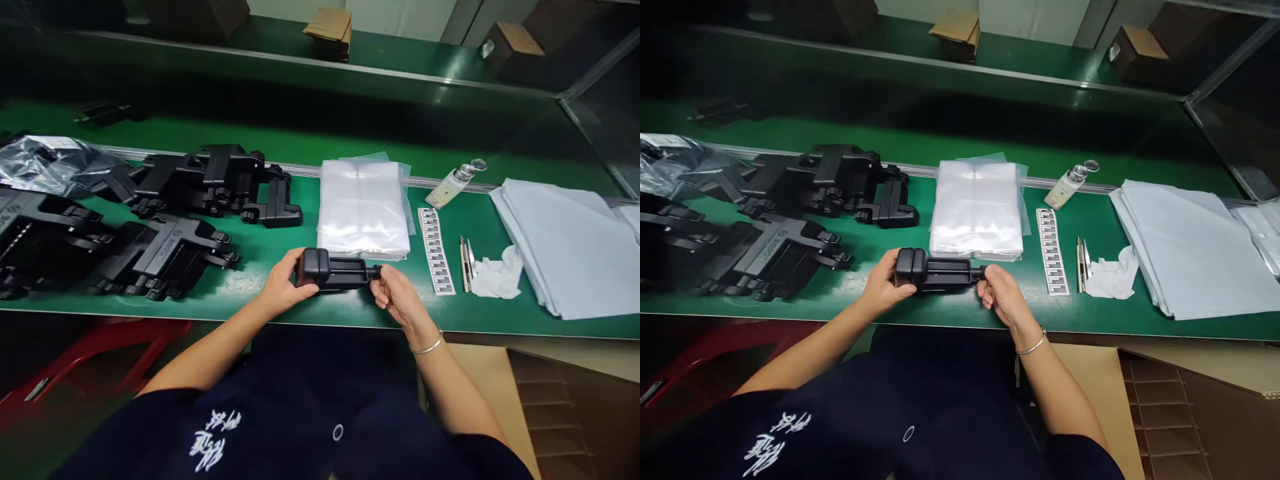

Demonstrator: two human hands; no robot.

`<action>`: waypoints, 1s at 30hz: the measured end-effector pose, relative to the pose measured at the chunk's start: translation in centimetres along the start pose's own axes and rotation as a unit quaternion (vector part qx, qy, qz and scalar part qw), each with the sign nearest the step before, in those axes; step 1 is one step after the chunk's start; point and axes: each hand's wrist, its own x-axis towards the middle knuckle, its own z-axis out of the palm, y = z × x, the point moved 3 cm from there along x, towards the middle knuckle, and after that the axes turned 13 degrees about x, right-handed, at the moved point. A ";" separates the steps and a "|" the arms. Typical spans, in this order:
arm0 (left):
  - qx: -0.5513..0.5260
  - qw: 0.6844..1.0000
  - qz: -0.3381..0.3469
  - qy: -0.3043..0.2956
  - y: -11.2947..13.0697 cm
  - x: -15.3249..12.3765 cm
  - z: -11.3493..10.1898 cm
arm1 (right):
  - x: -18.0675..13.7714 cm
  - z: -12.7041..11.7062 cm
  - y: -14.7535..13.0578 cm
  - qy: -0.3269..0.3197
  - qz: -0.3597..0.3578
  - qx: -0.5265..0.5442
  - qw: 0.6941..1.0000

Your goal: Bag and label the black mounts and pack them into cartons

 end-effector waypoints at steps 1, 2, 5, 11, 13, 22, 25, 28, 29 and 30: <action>0.014 1.000 0.009 -0.001 -0.1 -0.1 0.1 | 0.0 0.0 -0.2 0.000 0.005 0.007 1.000; 0.021 1.000 0.020 -0.002 -0.2 -0.2 0.2 | 0.0 0.0 -0.3 0.001 0.011 0.013 1.000; 0.019 0.998 0.051 -0.003 -0.5 -0.4 0.6 | 0.0 -0.3 -0.5 0.012 0.018 0.025 0.999; -0.074 0.997 0.009 0.023 -0.1 0.0 1.1 | 0.0 -0.8 -0.8 0.009 -0.078 -0.061 0.995; -0.177 0.982 -0.069 0.016 -0.1 0.5 1.8 | -0.5 -1.1 -1.6 -0.001 -0.190 -0.177 0.966; -0.360 0.921 -0.136 -0.059 0.2 0.9 3.5 | -2.4 -2.4 -0.9 -0.051 -0.314 -0.376 0.870; -0.264 0.961 -0.007 -0.083 1.3 0.7 2.3 | -1.9 -2.8 1.0 -0.020 -0.223 -0.288 0.931; -0.133 0.975 0.108 -0.141 2.3 0.9 1.3 | -1.7 -2.9 1.2 0.015 -0.249 -0.275 0.929; -0.094 0.972 0.151 -0.155 2.6 1.1 1.0 | -1.8 -2.9 1.0 0.015 -0.274 -0.279 0.920; -0.062 0.966 0.193 -0.162 2.7 1.2 0.8 | -1.8 -2.9 0.7 0.009 -0.300 -0.285 0.910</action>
